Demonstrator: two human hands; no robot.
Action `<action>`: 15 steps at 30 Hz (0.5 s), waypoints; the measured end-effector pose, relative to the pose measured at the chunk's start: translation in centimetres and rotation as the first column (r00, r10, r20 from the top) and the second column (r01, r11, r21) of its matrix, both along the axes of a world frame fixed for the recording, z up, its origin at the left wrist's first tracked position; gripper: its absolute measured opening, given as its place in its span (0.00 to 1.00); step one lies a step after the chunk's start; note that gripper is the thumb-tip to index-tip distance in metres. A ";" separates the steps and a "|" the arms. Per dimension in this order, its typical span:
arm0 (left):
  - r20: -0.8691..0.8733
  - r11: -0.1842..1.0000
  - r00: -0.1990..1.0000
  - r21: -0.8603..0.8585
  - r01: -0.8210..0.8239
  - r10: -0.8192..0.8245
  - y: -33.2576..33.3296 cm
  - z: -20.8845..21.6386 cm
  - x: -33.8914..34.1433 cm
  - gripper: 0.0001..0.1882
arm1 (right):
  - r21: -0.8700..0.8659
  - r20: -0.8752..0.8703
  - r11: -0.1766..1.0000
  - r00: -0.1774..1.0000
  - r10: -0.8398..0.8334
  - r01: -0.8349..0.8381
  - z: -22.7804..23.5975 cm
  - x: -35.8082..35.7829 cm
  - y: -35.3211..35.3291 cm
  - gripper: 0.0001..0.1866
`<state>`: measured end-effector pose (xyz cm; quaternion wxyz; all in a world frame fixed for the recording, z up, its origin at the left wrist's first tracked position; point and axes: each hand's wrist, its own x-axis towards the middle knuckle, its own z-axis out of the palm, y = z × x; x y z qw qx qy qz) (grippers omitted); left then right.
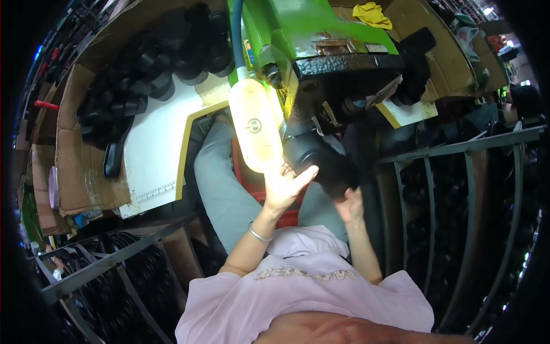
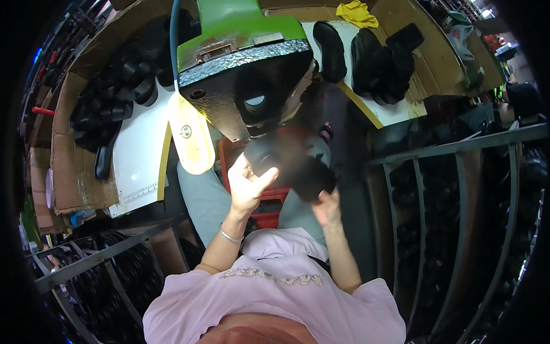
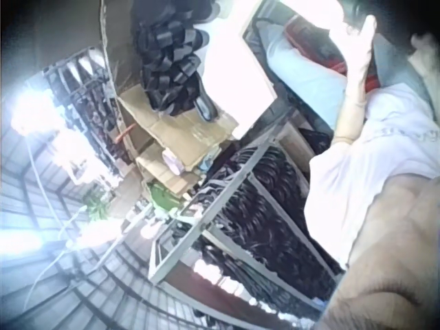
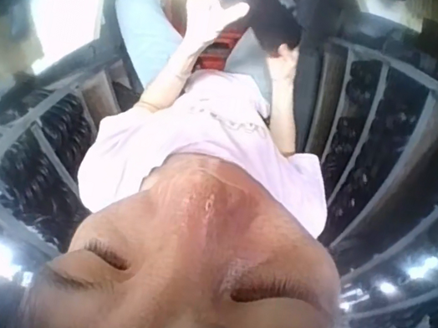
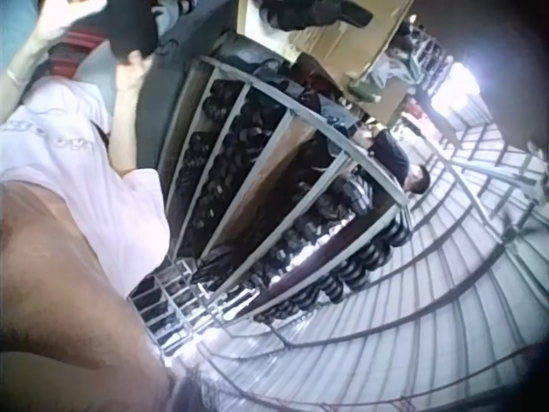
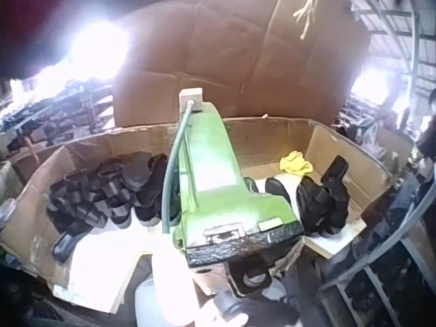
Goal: The person uses a green grinding machine to smooth the soles of black shoes. They hold each shoe firmly against the machine's rotating surface, moving it back and forth to even out the bottom. The person handles the shoes one at a time, inspecting the sole after grinding before moving to the next item.
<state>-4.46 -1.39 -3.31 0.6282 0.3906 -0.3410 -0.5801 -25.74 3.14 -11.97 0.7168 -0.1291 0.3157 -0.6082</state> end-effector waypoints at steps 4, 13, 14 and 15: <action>-0.054 0.996 0.998 -0.075 -0.045 0.041 -0.4 0.8 -0.3 0.21 | -0.004 -0.176 0.996 0.981 -0.088 0.089 3.4 -3.9 -5.9 0.39; 0.062 0.969 0.969 -0.088 -0.232 0.238 0.5 2.6 2.5 0.24 | -0.150 -0.269 0.985 0.962 0.038 -0.081 9.1 -1.2 -13.4 0.27; 0.002 0.969 0.970 -0.061 -0.241 0.242 0.7 3.4 2.9 0.24 | -0.158 -0.271 0.983 0.962 0.045 -0.090 9.3 -0.8 -13.2 0.24; 0.000 0.968 0.970 -0.067 -0.242 0.243 1.0 3.5 3.4 0.22 | -0.168 -0.270 0.980 0.961 0.054 -0.102 9.4 -0.4 -13.1 0.22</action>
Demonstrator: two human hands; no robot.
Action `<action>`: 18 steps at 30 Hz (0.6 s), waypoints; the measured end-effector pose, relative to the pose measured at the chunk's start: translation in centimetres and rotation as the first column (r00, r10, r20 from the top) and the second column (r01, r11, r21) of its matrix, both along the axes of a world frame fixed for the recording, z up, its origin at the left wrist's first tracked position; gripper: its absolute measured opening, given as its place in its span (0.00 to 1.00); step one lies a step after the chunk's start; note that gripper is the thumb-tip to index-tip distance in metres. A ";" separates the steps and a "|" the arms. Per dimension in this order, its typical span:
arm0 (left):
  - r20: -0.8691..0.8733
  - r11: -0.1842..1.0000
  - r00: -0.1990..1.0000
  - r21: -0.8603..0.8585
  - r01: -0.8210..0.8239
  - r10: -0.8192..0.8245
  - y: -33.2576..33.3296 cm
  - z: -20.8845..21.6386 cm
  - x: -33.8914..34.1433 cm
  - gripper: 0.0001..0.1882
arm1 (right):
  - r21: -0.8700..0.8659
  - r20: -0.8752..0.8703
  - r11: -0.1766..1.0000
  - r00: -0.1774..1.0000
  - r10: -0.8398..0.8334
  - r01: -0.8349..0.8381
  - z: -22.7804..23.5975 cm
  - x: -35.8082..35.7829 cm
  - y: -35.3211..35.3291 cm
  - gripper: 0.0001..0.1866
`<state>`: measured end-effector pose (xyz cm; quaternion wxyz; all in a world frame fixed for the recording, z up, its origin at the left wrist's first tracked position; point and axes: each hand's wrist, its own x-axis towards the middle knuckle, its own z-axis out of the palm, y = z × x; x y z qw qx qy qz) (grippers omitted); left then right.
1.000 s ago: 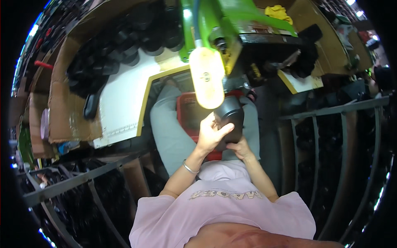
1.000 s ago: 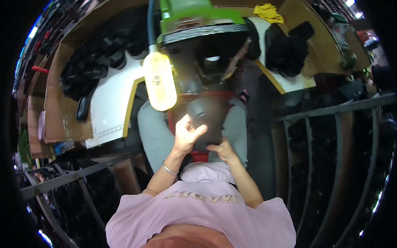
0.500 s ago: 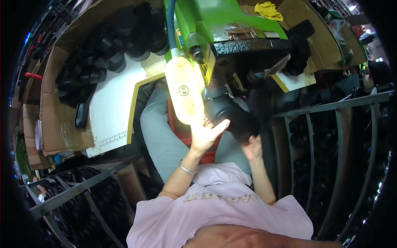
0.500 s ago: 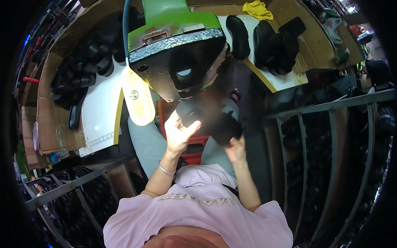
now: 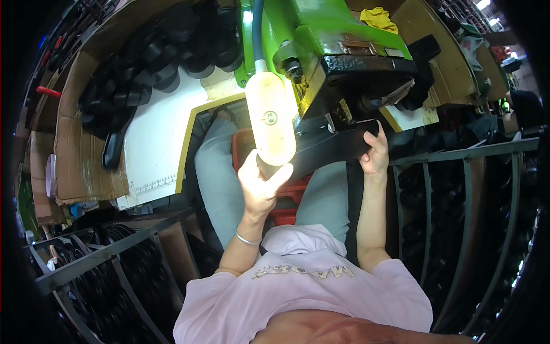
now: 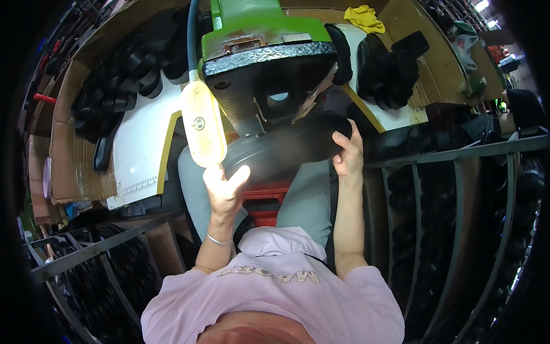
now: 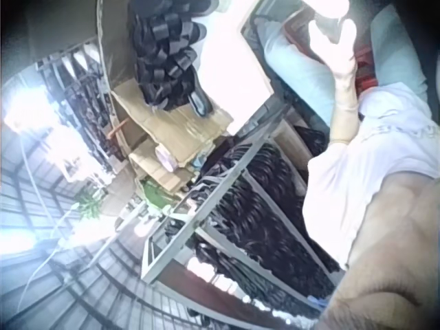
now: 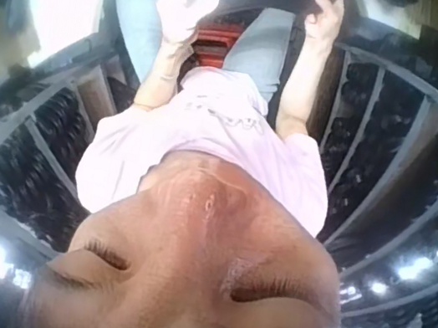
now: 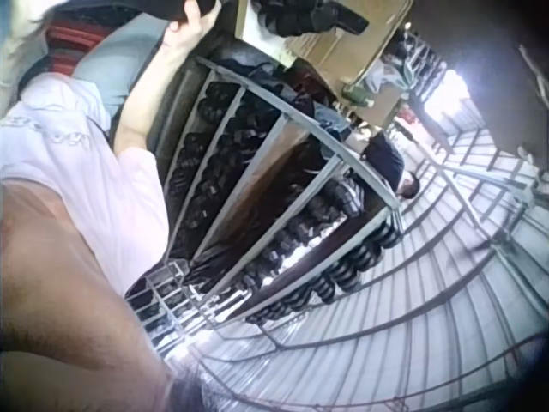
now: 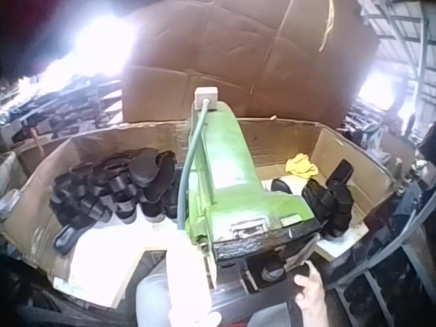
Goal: The person uses a green grinding machine to smooth the soles of black shoes. They hold each shoe firmly against the machine's rotating surface, moving it back and forth to even out the bottom. The person handles the shoes one at a time, inspecting the sole after grinding before moving to the next item.
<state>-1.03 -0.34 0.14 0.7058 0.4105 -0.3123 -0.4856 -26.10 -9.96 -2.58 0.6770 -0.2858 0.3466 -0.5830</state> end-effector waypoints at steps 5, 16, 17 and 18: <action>-0.182 0.996 0.983 0.091 0.002 0.015 1.3 -0.1 2.6 0.19 | 0.002 0.032 0.999 0.999 0.040 -0.040 -0.7 2.0 1.3 0.21; -0.196 0.991 0.980 0.115 0.065 -0.042 4.8 -4.5 7.4 0.24 | 0.027 -0.032 0.991 0.991 0.133 -0.132 0.6 6.2 2.3 0.22; -0.196 0.991 0.980 0.121 0.061 -0.037 5.3 -5.0 8.0 0.26 | 0.025 -0.030 0.989 0.988 0.149 -0.148 0.6 6.8 2.4 0.22; -0.208 0.991 0.977 0.112 0.070 -0.046 5.4 -5.1 8.6 0.25 | 0.009 -0.030 0.989 0.989 0.147 -0.146 0.7 7.5 2.6 0.22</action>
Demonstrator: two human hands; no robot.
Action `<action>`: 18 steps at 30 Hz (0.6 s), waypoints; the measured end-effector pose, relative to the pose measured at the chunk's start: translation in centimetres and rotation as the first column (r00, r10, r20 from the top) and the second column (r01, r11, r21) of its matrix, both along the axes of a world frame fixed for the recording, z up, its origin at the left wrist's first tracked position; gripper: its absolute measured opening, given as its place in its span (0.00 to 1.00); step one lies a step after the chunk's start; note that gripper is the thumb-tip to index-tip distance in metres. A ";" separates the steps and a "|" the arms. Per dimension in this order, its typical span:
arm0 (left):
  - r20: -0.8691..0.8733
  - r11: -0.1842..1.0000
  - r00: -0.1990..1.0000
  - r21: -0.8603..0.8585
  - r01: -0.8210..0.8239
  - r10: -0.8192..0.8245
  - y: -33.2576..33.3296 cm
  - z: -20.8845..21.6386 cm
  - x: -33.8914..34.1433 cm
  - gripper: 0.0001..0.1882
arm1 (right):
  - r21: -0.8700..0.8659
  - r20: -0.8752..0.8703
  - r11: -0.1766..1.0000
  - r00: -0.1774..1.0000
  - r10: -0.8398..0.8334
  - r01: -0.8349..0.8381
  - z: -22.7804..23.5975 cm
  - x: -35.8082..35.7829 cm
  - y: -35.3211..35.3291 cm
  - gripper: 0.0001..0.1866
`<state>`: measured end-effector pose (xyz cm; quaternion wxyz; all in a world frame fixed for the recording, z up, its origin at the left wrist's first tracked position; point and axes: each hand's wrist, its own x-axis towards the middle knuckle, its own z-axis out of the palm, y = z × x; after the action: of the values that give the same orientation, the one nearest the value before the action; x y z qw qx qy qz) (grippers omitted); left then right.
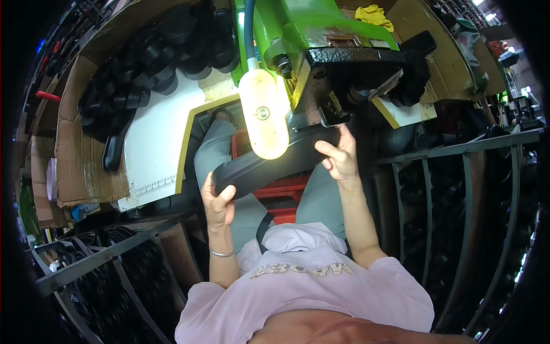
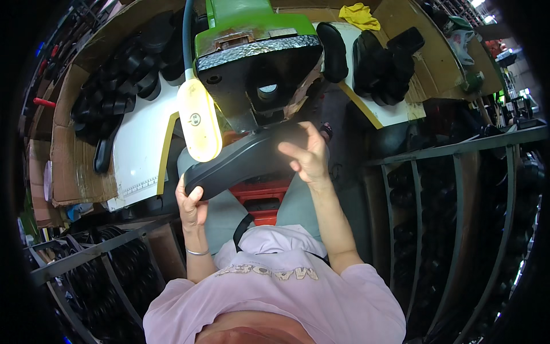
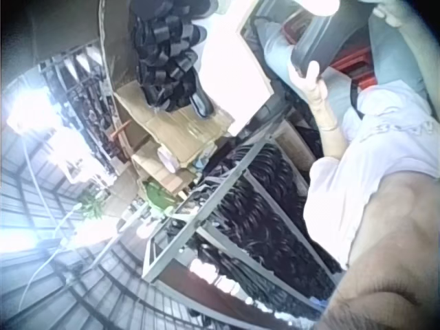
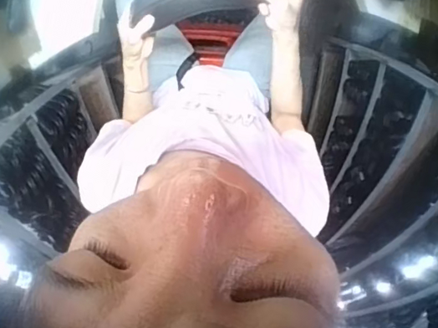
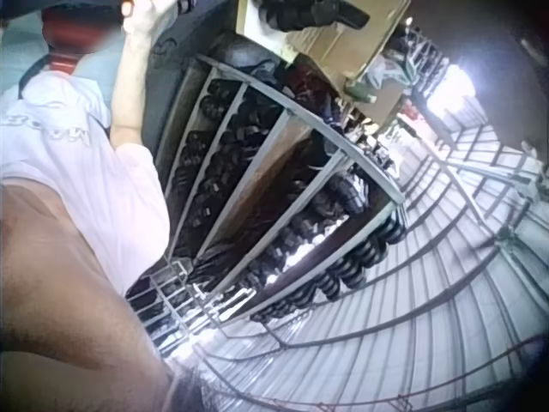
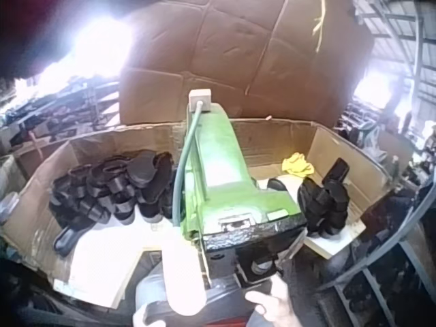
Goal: The person uses a green grinding machine to smooth the soles of black shoes. They hold each shoe firmly against the machine's rotating surface, moving it back and forth to even out the bottom. The person handles the shoes one at a time, inspecting the sole after grinding before moving to the next item.
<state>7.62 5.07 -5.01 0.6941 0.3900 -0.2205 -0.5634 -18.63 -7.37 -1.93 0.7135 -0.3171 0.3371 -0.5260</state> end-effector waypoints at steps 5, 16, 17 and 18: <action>0.576 0.990 0.806 0.119 0.079 -0.134 -0.8 0.7 1.8 0.19 | -0.140 -0.043 0.988 0.998 0.054 -0.059 0.1 0.5 0.0 0.20; 0.934 0.970 0.340 0.024 0.242 -0.108 -8.0 7.6 -2.9 0.20 | -0.133 -0.076 0.984 0.989 -0.129 0.118 0.7 -3.5 -0.9 0.14; 0.934 0.962 0.326 0.061 0.265 -0.149 -8.0 6.9 -1.9 0.21 | -0.126 -0.087 0.988 0.991 -0.098 0.086 0.8 -3.0 -0.7 0.13; 0.916 0.955 0.339 0.121 0.272 -0.213 -7.5 6.1 -0.9 0.19 | -0.105 -0.101 0.993 0.992 -0.071 0.060 0.6 -2.3 -0.5 0.14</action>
<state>6.74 -2.41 1.12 0.3720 0.5808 -0.6386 -0.3412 -20.91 -7.91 -1.30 0.6602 -0.3687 0.3571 -0.5483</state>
